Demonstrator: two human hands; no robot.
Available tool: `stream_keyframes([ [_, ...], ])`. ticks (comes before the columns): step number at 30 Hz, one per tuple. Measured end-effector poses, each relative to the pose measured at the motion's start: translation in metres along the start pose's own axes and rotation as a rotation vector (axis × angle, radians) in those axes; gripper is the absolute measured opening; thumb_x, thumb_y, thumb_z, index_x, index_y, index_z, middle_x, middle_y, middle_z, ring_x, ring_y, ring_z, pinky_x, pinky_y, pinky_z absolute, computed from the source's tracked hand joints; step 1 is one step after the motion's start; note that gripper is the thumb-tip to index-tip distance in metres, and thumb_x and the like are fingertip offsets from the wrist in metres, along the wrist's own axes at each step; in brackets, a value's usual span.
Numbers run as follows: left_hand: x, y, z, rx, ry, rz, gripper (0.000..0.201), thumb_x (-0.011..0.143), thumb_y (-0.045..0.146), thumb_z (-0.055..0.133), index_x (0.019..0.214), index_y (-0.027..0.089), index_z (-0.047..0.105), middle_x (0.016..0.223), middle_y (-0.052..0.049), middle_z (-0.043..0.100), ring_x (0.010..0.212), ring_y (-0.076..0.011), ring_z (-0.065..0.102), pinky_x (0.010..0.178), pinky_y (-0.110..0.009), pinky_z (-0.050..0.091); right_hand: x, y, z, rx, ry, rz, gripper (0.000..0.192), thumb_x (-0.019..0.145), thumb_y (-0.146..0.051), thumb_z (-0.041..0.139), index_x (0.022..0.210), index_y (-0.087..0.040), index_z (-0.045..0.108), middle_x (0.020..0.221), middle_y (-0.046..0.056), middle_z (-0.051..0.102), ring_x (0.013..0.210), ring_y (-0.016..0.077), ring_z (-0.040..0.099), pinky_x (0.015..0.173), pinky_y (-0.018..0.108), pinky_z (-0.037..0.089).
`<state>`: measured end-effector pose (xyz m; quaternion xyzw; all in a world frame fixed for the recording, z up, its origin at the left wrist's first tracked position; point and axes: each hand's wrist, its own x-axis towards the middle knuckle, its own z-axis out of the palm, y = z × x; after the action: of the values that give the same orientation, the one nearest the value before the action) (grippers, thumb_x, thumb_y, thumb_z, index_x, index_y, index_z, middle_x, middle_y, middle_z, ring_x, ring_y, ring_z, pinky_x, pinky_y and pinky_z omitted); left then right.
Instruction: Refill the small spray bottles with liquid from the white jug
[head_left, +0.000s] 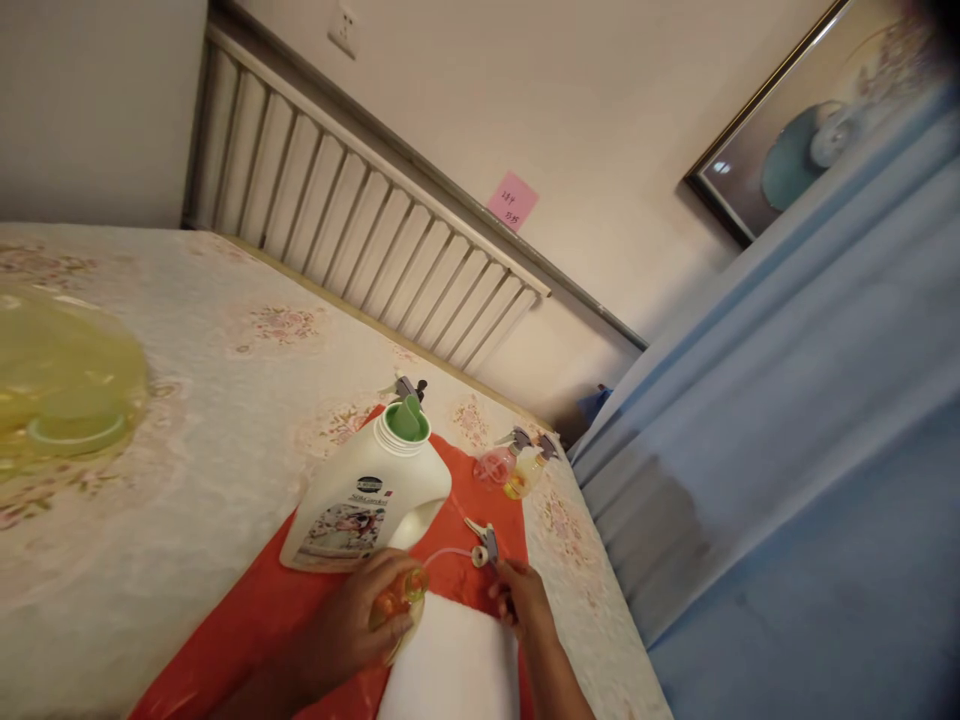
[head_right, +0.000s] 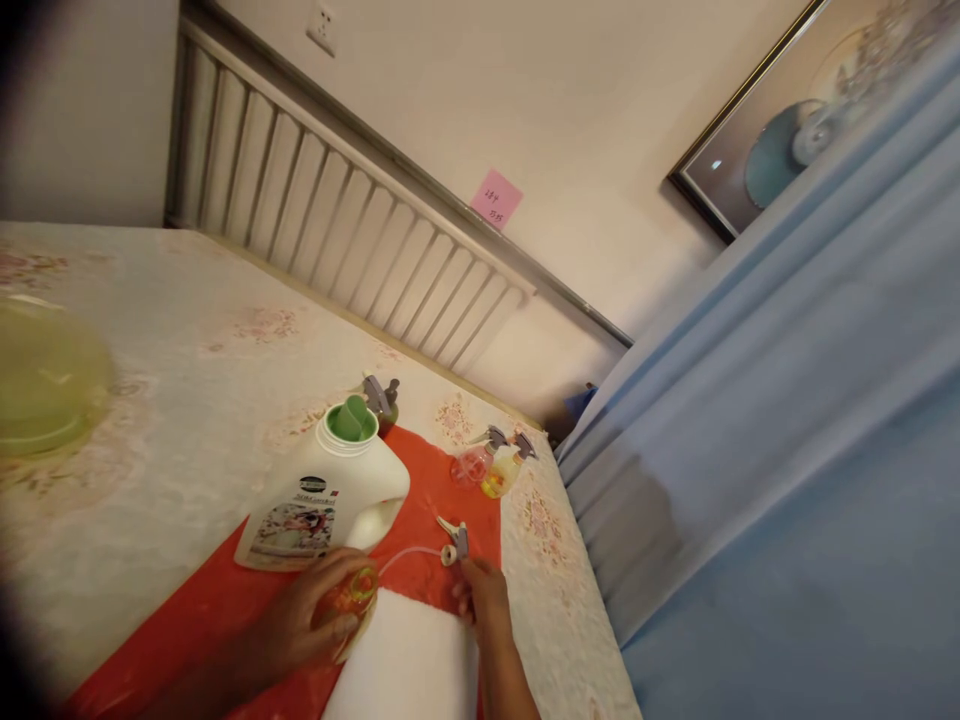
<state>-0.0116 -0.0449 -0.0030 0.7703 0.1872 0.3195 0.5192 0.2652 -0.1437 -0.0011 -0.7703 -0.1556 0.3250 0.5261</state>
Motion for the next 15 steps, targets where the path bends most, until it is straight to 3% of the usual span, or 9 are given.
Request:
stream_keyframes([
  [3, 0.0, 0.0, 0.0, -0.002, 0.001, 0.012, 0.043, 0.078, 0.017, 0.061, 0.12, 0.027, 0.062, 0.125, -0.003, 0.064, 0.119, -0.0242, 0.058, 0.107, -0.036, 0.044, -0.007, -0.011, 0.008, -0.001, -0.02, -0.109, 0.043, 0.058, -0.047, 0.08, 0.084, -0.017, 0.062, 0.045, -0.005, 0.062, 0.026, 0.0073, 0.041, 0.029, 0.016, 0.018],
  [7, 0.001, 0.002, 0.0, -0.03, 0.001, 0.013, 0.04, 0.077, 0.014, 0.058, 0.115, 0.026, 0.062, 0.12, -0.003, 0.065, 0.115, -0.0231, 0.059, 0.105, -0.036, 0.044, -0.014, -0.033, 0.033, 0.035, -0.127, -0.288, 0.041, 0.062, -0.039, 0.08, 0.092, -0.016, 0.064, 0.054, -0.004, 0.065, 0.037, 0.0084, 0.049, 0.038, 0.019, 0.033],
  [9, 0.002, 0.004, 0.0, -0.048, -0.008, 0.016, 0.039, 0.076, 0.012, 0.057, 0.112, 0.025, 0.062, 0.117, -0.003, 0.064, 0.112, -0.0223, 0.059, 0.103, -0.036, 0.045, -0.017, -0.045, 0.05, 0.058, -0.184, -0.368, 0.039, 0.064, -0.036, 0.08, 0.094, -0.017, 0.065, 0.058, -0.003, 0.067, 0.047, 0.012, 0.057, 0.047, 0.022, 0.043],
  [11, 0.003, 0.005, -0.001, -0.052, -0.013, 0.022, 0.037, 0.076, 0.012, 0.056, 0.11, 0.024, 0.062, 0.115, -0.003, 0.064, 0.109, -0.0216, 0.059, 0.102, -0.035, 0.045, -0.019, -0.057, 0.068, 0.075, -0.252, -0.438, 0.041, 0.064, -0.033, 0.081, 0.1, -0.019, 0.067, 0.075, 0.001, 0.073, 0.067, 0.0175, 0.067, 0.063, 0.027, 0.052],
  [13, 0.004, 0.006, -0.002, -0.049, -0.018, 0.02, 0.034, 0.076, 0.012, 0.056, 0.108, 0.023, 0.062, 0.113, -0.004, 0.064, 0.107, -0.0215, 0.059, 0.101, -0.036, 0.045, -0.021, -0.066, 0.086, 0.079, -0.34, -0.491, 0.043, 0.063, -0.03, 0.081, 0.103, -0.02, 0.069, 0.094, 0.004, 0.076, 0.087, 0.0215, 0.07, 0.08, 0.032, 0.054],
  [15, 0.004, 0.006, -0.002, -0.047, -0.019, 0.013, 0.034, 0.076, 0.013, 0.056, 0.108, 0.023, 0.062, 0.113, -0.004, 0.063, 0.107, -0.0216, 0.059, 0.1, -0.036, 0.045, -0.021, -0.072, 0.102, 0.068, -0.422, -0.521, 0.042, 0.062, -0.029, 0.08, 0.102, -0.02, 0.071, 0.101, 0.005, 0.076, 0.093, 0.0231, 0.069, 0.084, 0.034, 0.054],
])
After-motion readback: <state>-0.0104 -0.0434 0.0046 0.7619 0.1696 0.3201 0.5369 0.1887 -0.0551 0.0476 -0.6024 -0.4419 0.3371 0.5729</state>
